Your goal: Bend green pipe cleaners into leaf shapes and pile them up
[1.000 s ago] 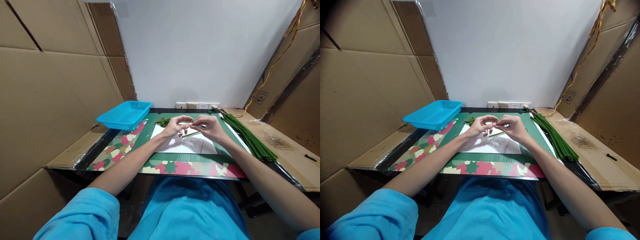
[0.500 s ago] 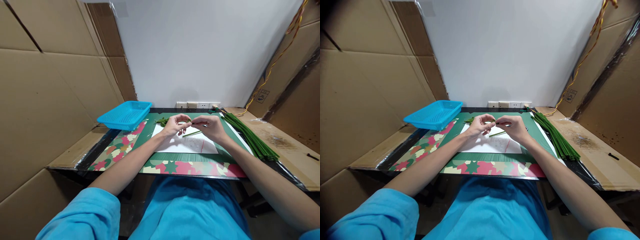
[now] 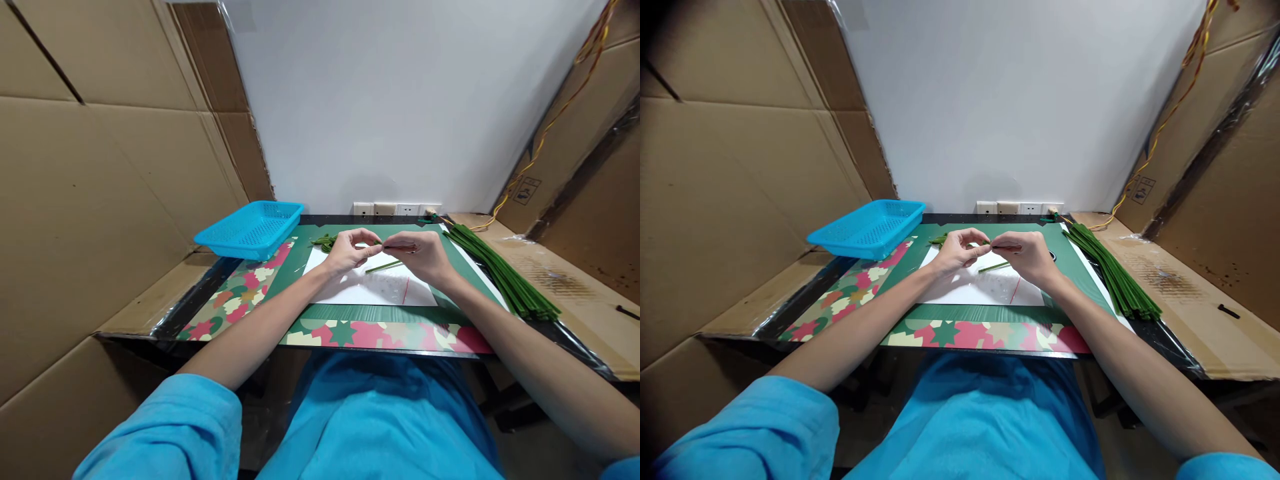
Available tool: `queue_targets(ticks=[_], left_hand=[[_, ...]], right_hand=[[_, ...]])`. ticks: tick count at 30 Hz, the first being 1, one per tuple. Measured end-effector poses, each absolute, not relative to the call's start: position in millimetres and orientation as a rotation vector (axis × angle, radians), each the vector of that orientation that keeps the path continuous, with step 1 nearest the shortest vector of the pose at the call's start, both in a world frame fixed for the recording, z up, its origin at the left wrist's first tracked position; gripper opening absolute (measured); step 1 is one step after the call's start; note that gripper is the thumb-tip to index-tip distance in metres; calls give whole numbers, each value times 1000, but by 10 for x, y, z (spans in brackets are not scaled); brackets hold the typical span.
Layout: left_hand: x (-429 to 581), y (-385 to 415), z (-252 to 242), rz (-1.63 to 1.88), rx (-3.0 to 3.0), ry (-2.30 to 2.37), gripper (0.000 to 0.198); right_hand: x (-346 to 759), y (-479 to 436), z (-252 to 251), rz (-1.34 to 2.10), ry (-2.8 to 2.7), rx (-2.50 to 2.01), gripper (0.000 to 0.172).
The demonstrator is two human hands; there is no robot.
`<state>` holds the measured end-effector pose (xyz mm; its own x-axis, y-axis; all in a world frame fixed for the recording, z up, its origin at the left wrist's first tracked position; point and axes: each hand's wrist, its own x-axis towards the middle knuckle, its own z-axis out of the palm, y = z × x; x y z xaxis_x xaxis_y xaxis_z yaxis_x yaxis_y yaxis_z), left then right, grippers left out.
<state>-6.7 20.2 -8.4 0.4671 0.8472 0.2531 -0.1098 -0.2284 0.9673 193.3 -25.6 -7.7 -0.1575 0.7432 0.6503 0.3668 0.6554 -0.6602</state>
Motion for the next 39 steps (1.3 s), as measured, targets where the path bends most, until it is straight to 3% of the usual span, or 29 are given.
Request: queue_targets(ticks=[10,19,29,39], left_hand=[[-56,201,-70,1037,1543,722,48],[-35,174,-71,1061,1497,720,50],[-56,181,-87,976,1520,689,47],[-58,202,-102,974,1540,828,54]], right_hand=[[1915,-278,-70,582,-1693,-884,24],[1934,-295,2,521,-1828,-932,26],[1979,-223,-25,972,-1825,-895,36],[2007,-167,-22,743,-1732,-926,33]])
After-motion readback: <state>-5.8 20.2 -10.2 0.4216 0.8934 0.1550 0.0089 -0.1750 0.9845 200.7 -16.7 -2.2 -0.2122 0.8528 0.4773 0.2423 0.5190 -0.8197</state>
